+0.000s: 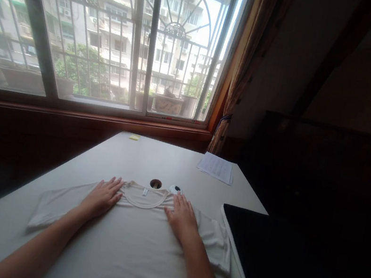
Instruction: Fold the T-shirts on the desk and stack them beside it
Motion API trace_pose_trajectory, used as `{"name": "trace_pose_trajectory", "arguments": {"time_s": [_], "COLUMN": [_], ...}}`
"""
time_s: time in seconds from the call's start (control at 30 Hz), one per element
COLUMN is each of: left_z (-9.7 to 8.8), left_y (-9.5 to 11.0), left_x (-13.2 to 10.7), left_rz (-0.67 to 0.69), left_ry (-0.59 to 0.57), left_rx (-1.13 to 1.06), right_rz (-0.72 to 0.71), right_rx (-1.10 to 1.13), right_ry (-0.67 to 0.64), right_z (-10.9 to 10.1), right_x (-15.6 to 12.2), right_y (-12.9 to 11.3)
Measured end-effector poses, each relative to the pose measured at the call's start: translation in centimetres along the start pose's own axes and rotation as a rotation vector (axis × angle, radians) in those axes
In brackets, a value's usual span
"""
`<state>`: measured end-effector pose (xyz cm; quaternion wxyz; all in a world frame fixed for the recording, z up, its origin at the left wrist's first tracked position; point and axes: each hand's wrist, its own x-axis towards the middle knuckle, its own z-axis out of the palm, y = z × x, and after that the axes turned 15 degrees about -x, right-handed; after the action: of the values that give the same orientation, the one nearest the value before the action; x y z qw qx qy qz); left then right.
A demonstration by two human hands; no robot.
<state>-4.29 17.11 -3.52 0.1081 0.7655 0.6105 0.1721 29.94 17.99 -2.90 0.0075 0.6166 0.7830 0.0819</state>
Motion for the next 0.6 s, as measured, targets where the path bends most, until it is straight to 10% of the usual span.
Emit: {"name": "trace_pose_trajectory", "arguments": {"time_s": [0.3, 0.6], "left_z": [0.0, 0.0], "left_y": [-0.1, -1.2], "left_x": [0.1, 0.3], "left_rz": [0.019, 0.024], "left_ry": [0.003, -0.022], "left_rx": [-0.023, 0.0], "right_rz": [0.198, 0.327], "right_rx": [-0.014, 0.01], "right_ry": [-0.002, -0.289], "right_z": [-4.9, -2.6], "right_x": [-0.8, -3.0], "right_y": [8.2, 14.4]}}
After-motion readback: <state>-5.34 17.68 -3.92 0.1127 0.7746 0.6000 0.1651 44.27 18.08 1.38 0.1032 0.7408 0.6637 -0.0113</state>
